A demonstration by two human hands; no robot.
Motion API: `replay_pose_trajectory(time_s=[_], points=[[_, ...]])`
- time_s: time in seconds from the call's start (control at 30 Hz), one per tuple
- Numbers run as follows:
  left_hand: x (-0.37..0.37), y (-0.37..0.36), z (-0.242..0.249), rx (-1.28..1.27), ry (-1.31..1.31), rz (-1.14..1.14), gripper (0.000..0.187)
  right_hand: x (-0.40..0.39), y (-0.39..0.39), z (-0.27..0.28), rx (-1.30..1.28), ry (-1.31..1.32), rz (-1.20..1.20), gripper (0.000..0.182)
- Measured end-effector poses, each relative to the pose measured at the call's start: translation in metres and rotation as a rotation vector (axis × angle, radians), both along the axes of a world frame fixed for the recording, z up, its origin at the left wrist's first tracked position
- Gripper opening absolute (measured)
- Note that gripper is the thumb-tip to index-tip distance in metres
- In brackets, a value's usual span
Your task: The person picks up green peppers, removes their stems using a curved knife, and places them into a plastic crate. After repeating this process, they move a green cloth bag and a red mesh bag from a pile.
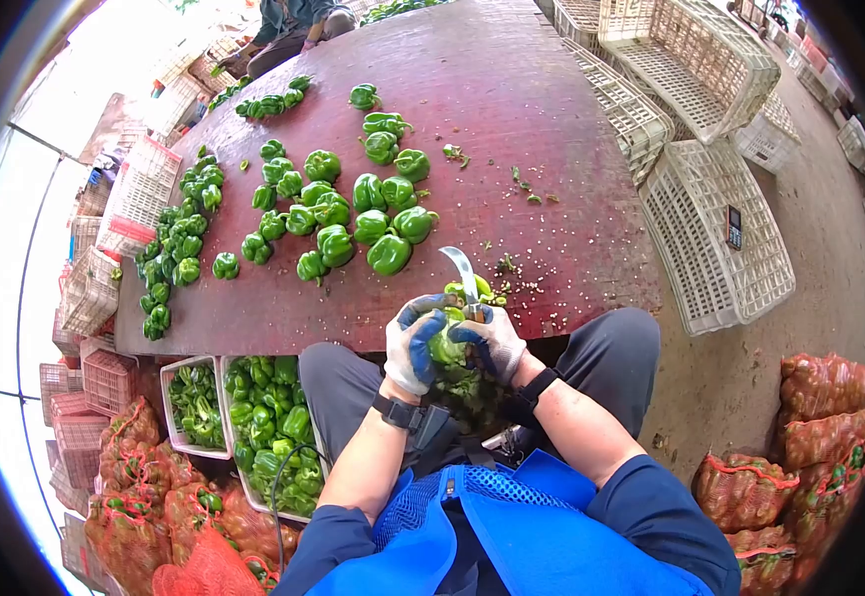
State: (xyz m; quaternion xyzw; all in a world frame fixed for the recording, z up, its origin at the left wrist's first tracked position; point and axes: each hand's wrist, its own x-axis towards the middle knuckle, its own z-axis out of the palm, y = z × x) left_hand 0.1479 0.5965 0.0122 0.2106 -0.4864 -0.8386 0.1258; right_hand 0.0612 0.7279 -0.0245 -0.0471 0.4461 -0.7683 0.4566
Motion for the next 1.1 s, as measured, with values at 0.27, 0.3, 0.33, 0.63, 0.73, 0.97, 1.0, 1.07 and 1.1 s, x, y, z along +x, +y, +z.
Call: replay_pose_trajectory(time_s=[0.27, 0.3, 0.33, 0.63, 0.73, 0.97, 1.0, 1.07, 1.1], points=[[0.001, -0.001, -0.007, 0.258, 0.142, 0.033, 0.031, -0.001, 0.003, -0.008, -0.018, -0.056, 0.041, 0.024], [0.001, -0.001, -0.010, 0.256, 0.143, 0.034, 0.031, 0.000, 0.001, -0.006, -0.032, -0.072, 0.009, 0.024], [0.000, 0.002, -0.014, 0.229, 0.175, 0.091, 0.031, 0.001, 0.000, -0.004, -0.034, -0.072, 0.010, 0.024], [-0.003, 0.013, -0.046, 0.284, 0.106, 0.230, 0.028, 0.003, -0.003, -0.001, -0.013, 0.302, -0.211, 0.023], [0.000, 0.019, -0.049, 0.506, 0.083, 0.229, 0.031, 0.001, -0.002, -0.004, -0.080, 0.192, -0.189, 0.038], [0.001, -0.002, -0.040, 0.216, 0.029, 0.214, 0.025, -0.019, 0.021, 0.015, -0.029, 0.062, -0.088, 0.021], [0.001, -0.008, -0.033, 0.078, 0.002, 0.206, 0.022, -0.022, 0.027, 0.025, -0.011, 0.132, -0.042, 0.018], [-0.007, -0.025, -0.033, -0.040, -0.072, 0.185, 0.029, -0.030, 0.040, 0.030, 0.083, 0.282, 0.199, 0.022], [-0.013, -0.032, -0.031, -0.142, -0.085, 0.149, 0.033, -0.030, 0.044, 0.029, 0.162, 0.328, 0.236, 0.024]])
